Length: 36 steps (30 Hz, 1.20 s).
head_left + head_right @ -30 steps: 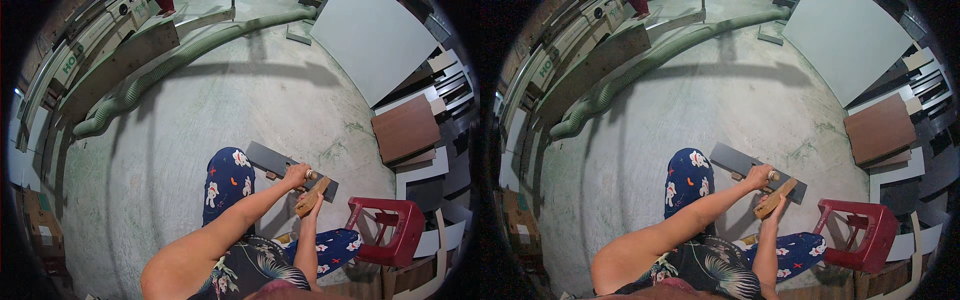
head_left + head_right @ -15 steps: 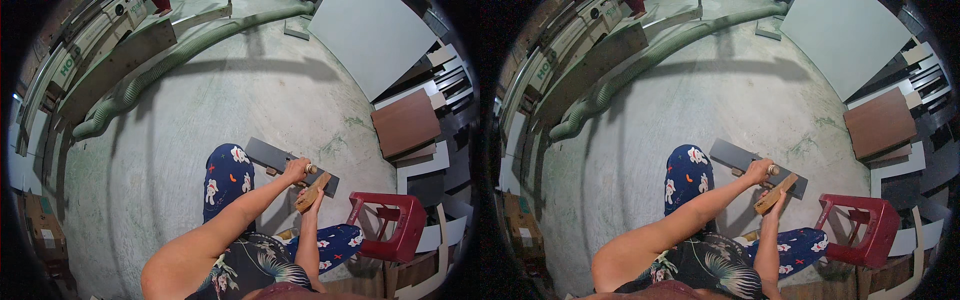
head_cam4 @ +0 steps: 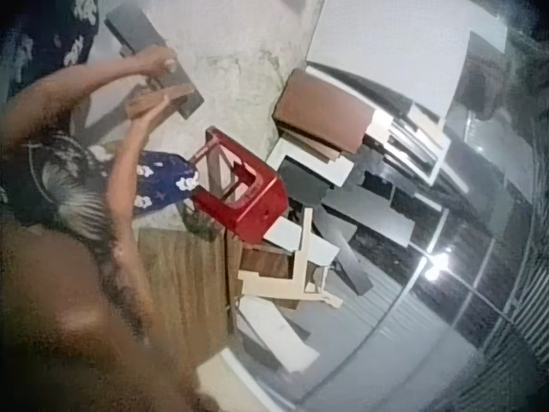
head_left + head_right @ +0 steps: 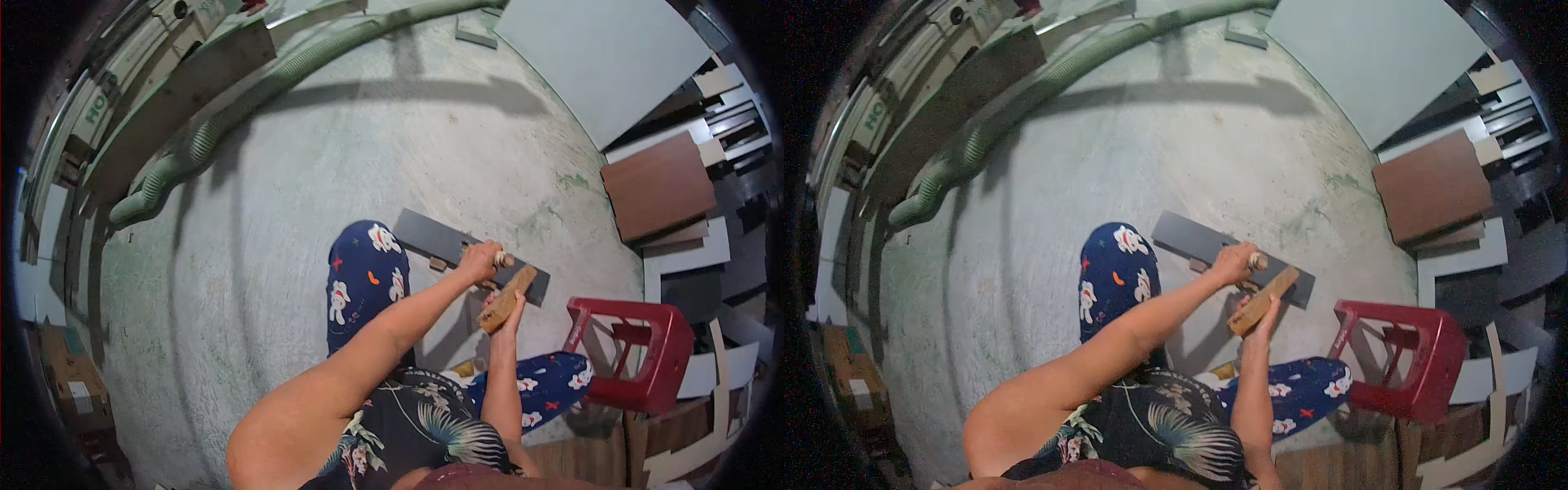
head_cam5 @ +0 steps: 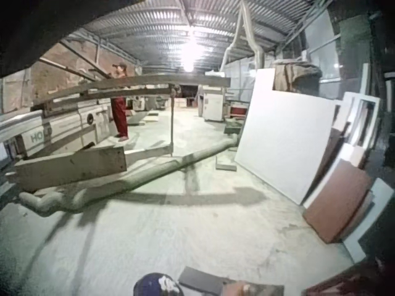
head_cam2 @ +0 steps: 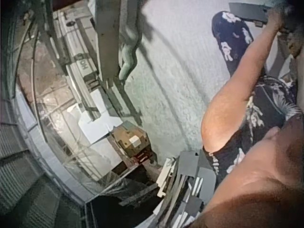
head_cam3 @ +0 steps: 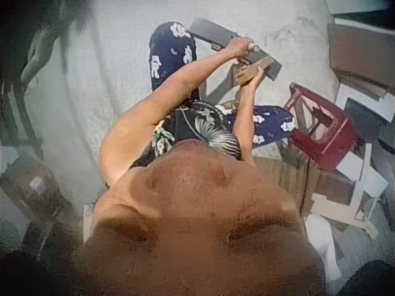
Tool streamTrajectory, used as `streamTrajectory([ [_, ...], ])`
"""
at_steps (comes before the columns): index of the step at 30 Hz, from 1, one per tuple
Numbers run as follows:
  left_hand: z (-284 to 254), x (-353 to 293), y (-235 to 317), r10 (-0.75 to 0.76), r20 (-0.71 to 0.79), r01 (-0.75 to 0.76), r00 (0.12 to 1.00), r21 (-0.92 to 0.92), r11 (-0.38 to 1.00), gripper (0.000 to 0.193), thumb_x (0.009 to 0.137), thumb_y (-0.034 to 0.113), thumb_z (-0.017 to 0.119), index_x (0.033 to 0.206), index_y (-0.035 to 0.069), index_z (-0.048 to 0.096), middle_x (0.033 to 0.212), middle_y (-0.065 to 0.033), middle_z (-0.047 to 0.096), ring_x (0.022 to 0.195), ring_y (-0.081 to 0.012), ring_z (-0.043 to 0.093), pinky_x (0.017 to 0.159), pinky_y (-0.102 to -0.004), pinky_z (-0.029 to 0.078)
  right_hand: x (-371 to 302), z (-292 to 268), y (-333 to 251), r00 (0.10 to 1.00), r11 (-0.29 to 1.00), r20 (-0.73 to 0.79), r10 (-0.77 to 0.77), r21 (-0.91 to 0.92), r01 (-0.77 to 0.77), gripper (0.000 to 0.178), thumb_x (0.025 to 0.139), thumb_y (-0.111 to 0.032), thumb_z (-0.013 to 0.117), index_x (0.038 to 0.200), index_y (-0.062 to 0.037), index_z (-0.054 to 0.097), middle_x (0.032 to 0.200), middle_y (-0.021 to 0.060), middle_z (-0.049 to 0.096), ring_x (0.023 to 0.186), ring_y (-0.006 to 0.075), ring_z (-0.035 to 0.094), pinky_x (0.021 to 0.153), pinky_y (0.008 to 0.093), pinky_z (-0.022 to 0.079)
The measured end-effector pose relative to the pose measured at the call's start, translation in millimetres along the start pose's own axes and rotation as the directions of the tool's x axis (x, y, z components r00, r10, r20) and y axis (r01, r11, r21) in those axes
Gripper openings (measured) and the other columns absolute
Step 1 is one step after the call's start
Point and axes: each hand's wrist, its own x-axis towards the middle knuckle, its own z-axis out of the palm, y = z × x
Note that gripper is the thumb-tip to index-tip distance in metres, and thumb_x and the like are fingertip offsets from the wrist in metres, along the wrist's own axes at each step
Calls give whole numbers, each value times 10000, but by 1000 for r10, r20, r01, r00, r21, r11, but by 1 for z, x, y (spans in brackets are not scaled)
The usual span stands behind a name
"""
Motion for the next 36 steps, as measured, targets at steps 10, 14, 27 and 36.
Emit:
streamTrajectory([
  [10, -2, -7, 1, 55, 19, -56, 998, 66, 996, 260, 735, 108, 692, 978, 100, 599, 940, -153, 625, 873, -370, 650, 731, -495, 499, 4, 13, 8, 1000, 998, -19, -20, -66, 19, 523, 814, -528, 562, 1007, -47, 491, 743, 121, 563, 612, 263, 593, 545, 375, 520],
  [14, 3, -11, 9, 61, 81, -68, 995, 88, 994, 210, 772, 86, 653, 972, 92, 594, 908, -162, 616, 851, -379, 654, 717, -493, 503, 11, 0, 7, 997, 996, -43, 70, -49, -72, 474, 832, -510, 546, 1003, -71, 492, 754, 119, 559, 617, 258, 589, 546, 388, 518],
  [27, 3, -9, 9, 63, -124, -64, 990, -8, 998, 251, 731, 56, 668, 953, 79, 554, 874, -159, 602, 825, -390, 631, 677, -496, 487, 13, -5, 11, 998, 972, -37, 58, -226, -65, 471, 835, -490, 559, 1018, -62, 487, 777, 110, 542, 618, 249, 584, 530, 382, 514],
  [36, 5, -10, 2, 20, -171, -22, 985, -14, 1000, 183, 782, 63, 616, 951, 72, 548, 854, -171, 605, 808, -380, 649, 685, -483, 506, 10, -3, 15, 995, 978, -33, 91, -186, -95, 481, 829, -480, 583, 1074, -88, 454, 807, 126, 537, 632, 249, 584, 527, 375, 517],
])
